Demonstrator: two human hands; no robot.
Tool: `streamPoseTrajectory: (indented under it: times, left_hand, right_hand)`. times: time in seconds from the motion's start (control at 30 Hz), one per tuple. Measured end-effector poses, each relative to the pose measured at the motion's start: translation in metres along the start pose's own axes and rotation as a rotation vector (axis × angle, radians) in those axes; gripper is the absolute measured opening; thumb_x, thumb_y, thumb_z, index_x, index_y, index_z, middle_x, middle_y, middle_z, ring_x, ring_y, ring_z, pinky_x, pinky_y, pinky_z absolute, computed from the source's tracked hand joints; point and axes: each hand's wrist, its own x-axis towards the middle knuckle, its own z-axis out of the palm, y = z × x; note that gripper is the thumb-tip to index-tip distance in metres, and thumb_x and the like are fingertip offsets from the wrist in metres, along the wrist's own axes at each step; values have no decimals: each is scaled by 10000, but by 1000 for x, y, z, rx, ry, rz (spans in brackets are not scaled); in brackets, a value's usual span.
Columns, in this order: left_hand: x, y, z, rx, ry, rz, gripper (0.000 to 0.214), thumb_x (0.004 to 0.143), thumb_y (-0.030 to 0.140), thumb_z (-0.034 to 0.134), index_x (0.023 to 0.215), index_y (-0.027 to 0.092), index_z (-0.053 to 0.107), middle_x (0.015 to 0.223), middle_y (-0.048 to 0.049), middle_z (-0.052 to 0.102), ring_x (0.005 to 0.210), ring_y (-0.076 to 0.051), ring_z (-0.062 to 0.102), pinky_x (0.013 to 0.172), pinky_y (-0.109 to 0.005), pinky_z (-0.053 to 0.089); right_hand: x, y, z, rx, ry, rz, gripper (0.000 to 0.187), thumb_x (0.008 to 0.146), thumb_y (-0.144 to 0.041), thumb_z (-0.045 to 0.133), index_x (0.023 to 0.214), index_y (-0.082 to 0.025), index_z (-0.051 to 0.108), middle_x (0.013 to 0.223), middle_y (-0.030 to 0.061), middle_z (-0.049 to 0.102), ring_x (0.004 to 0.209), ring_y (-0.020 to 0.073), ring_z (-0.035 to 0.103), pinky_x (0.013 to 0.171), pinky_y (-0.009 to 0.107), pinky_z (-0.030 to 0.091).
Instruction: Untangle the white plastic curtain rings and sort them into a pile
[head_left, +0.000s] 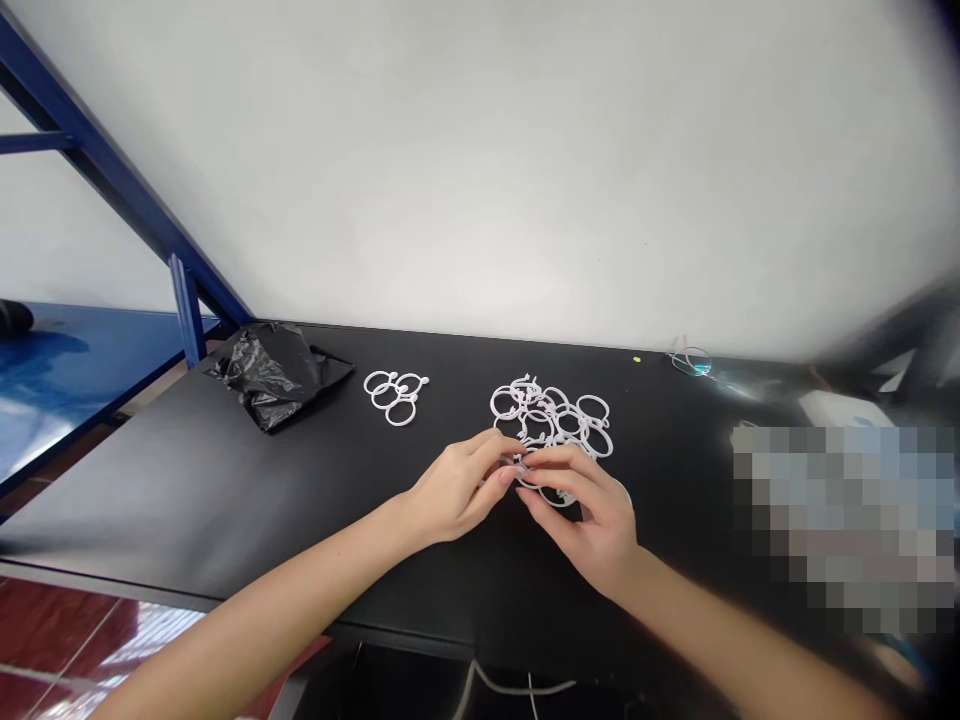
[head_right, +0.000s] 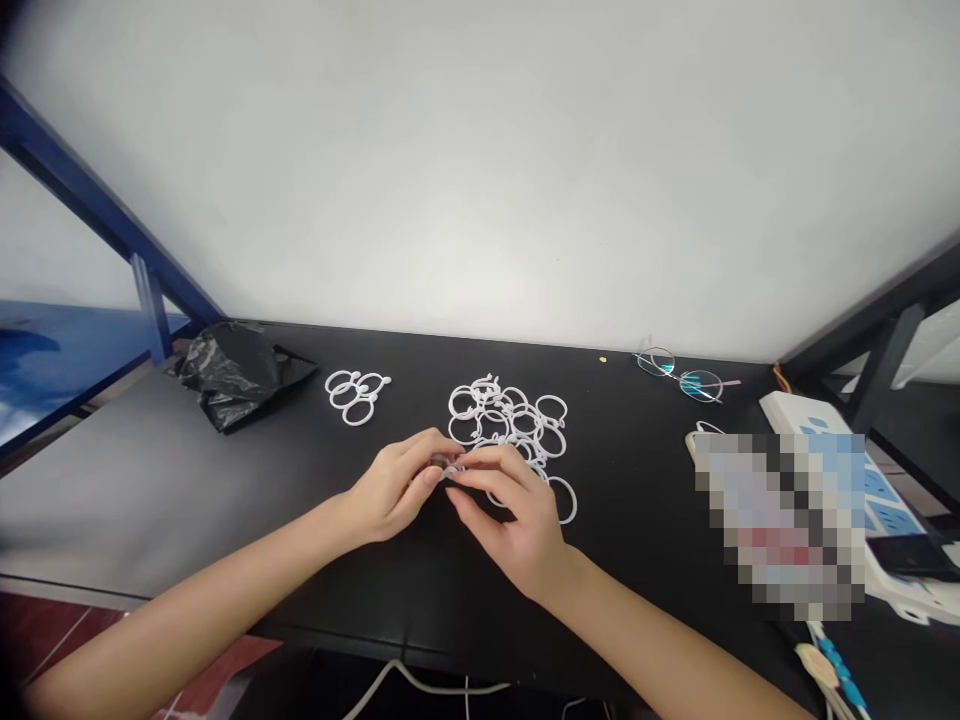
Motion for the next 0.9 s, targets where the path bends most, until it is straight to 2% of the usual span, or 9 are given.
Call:
streamPoseTrajectory:
  times: [0.13,0.27,0.4,0.53,0.63,0.77,0.9]
  left_hand:
    - [3,3,0,35,51,57,255,996,207,332,1139,142,533,894,-80,581,766,-155,556,700,-287,487]
    - [6,7,1,64,19,89,221,970,157,348,1075,149,543,876,-82,593,754,-153,547,686,-281,492]
    - [6,8,2,109,45,57,206,977,199,364,1044,149,553,866,-84,598,749,-157,552,676,-283,494]
    - [4,8,5,162,35,46,322,1001,232,283,844,153,553,737,-53,551,634,-137,501,594,-264,459]
    - [4,8,7,192,16,52,403,1009,236,225,745,165,520,683,-38,517,589,-127,470,568,-253,444]
    - [4,7,6,189,-38,17,415,1008,232,222,728,164,521,696,-41,533,606,-126,500,584,-247,452]
    - [5,8,2,241,-78,-32,361,1009,288,280,828,160,565,757,-39,563,626,-129,517,581,-243,445]
  right_hand:
    - [-3,1,0,98,11,173,188,845,-86,647,975,-221,668,861,24,681,758,157,676,698,304,603]
    - [-3,1,1,197,-37,275,111,873,-144,630,948,-212,678,863,24,700,716,146,698,658,269,624]
    - [-2,-3,3,160,-10,235,115,877,-135,624,906,-209,707,840,36,725,717,160,707,638,273,623]
    - [-1,-7,5,121,7,148,163,861,-74,624,888,-209,713,816,31,735,735,159,705,662,273,603]
    - [-2,-9,5,128,-1,149,171,871,-63,600,880,-199,702,799,32,724,722,153,698,645,269,592]
    - [-2,-6,5,133,-17,162,151,871,-84,605,852,-200,698,774,23,720,691,149,689,621,263,585]
    - [1,-2,4,88,-19,193,128,871,-130,624,893,-211,721,815,28,734,704,157,697,639,267,602]
